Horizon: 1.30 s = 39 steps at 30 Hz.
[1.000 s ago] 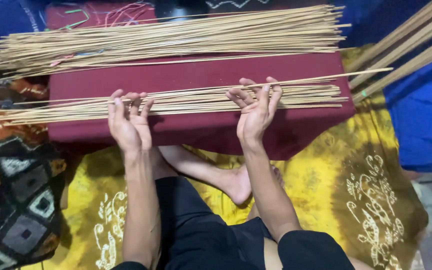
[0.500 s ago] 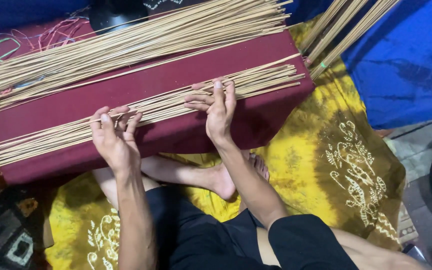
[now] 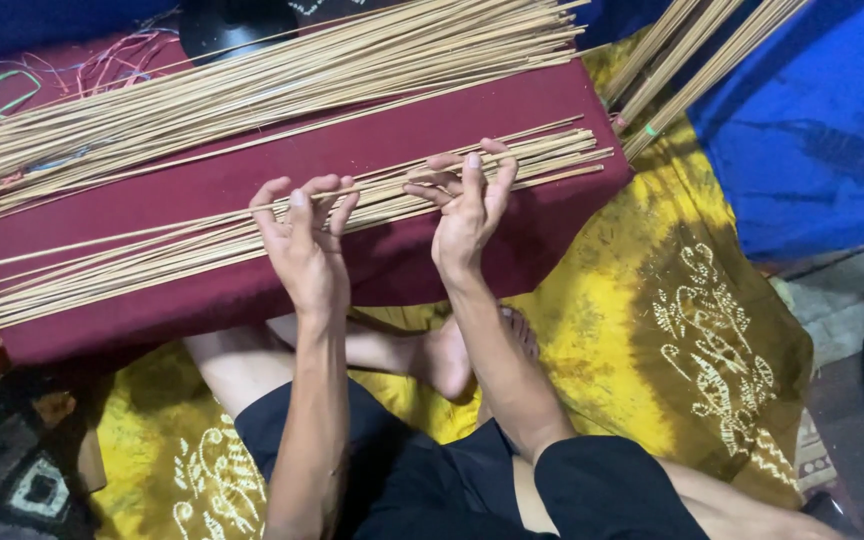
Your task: The person sits on the floor and repeatedly picks up individual bamboo sticks from a pile on a low table, inspects them, and places them back. The person handles the sticks one at a time, occasionally adjusting the pile.
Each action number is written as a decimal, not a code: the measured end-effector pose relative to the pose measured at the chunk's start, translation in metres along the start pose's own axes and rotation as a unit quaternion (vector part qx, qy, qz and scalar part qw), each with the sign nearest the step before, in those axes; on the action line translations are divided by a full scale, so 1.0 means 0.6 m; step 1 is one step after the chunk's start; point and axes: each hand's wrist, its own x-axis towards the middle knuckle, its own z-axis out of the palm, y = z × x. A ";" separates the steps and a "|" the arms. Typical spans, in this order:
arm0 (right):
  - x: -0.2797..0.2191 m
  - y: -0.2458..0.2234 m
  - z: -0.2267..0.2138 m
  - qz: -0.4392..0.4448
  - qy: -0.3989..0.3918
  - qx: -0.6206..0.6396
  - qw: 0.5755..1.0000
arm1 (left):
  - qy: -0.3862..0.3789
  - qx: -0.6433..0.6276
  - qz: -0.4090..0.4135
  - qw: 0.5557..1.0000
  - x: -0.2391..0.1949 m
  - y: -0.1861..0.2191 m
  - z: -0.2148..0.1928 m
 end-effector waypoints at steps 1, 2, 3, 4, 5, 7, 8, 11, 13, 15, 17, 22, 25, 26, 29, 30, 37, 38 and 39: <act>0.002 -0.003 0.003 -0.003 0.000 -0.001 1.000 | -0.002 -0.002 0.000 1.000 -0.001 -0.009 0.010; 0.000 -0.006 0.003 0.001 0.001 0.000 1.000 | -0.008 -0.005 -0.001 1.000 -0.006 -0.017 0.018; -0.001 -0.009 0.003 0.004 0.002 0.001 1.000 | -0.015 -0.008 -0.002 1.000 -0.012 -0.027 0.026; 0.008 -0.006 -0.010 0.003 0.004 0.000 1.000 | -0.015 -0.007 -0.004 1.000 -0.010 -0.033 0.025; 0.018 -0.004 -0.023 -0.004 0.014 -0.014 1.000 | -0.014 -0.010 -0.023 1.000 -0.008 -0.038 0.024; 0.035 -0.014 -0.041 -0.012 0.023 -0.027 0.999 | -0.012 -0.011 -0.042 0.999 -0.006 -0.040 0.016; 0.046 -0.026 -0.045 0.000 0.051 -0.067 0.997 | 0.019 -0.011 -0.072 0.997 -0.002 -0.037 0.010; 0.078 -0.056 -0.070 0.023 0.049 -0.178 0.983 | 0.061 0.021 -0.130 0.989 0.011 -0.022 -0.014; 0.085 -0.075 -0.081 0.040 0.018 -0.249 0.967 | 0.077 0.054 -0.157 0.983 0.013 -0.008 -0.030; 0.087 -0.100 -0.078 0.073 -0.009 -0.336 0.939 | 0.071 0.105 -0.175 0.977 0.017 0.007 -0.039; 0.087 -0.113 -0.078 0.087 -0.013 -0.368 0.925 | 0.066 0.128 -0.194 0.970 0.015 0.012 -0.045; 0.088 -0.136 -0.061 0.118 -0.012 -0.509 0.853 | 0.020 0.228 -0.253 0.940 0.015 0.044 -0.038; 0.078 -0.144 -0.046 0.111 -0.017 -0.534 0.838 | -0.023 0.272 -0.274 0.922 0.012 0.049 -0.044; 0.076 -0.142 -0.039 0.056 -0.037 -0.526 0.848 | -0.031 0.270 -0.240 0.932 0.014 0.045 -0.050; 0.058 -0.117 -0.012 -0.057 -0.089 -0.505 0.857 | -0.031 0.291 -0.152 0.944 0.023 0.056 -0.055; 0.052 -0.107 -0.002 -0.117 -0.112 -0.492 0.855 | -0.029 0.314 -0.100 0.944 0.028 0.062 -0.054; 0.072 -0.030 0.095 -0.242 -0.253 -0.511 0.785 | -0.076 0.485 0.285 0.823 0.160 0.088 -0.094; 0.085 -0.013 0.104 -0.285 -0.288 -0.530 0.745 | -0.103 0.507 0.324 0.792 0.182 0.079 -0.098; 0.098 0.004 0.114 -0.326 -0.322 -0.547 0.701 | -0.131 0.529 0.361 0.757 0.204 0.071 -0.103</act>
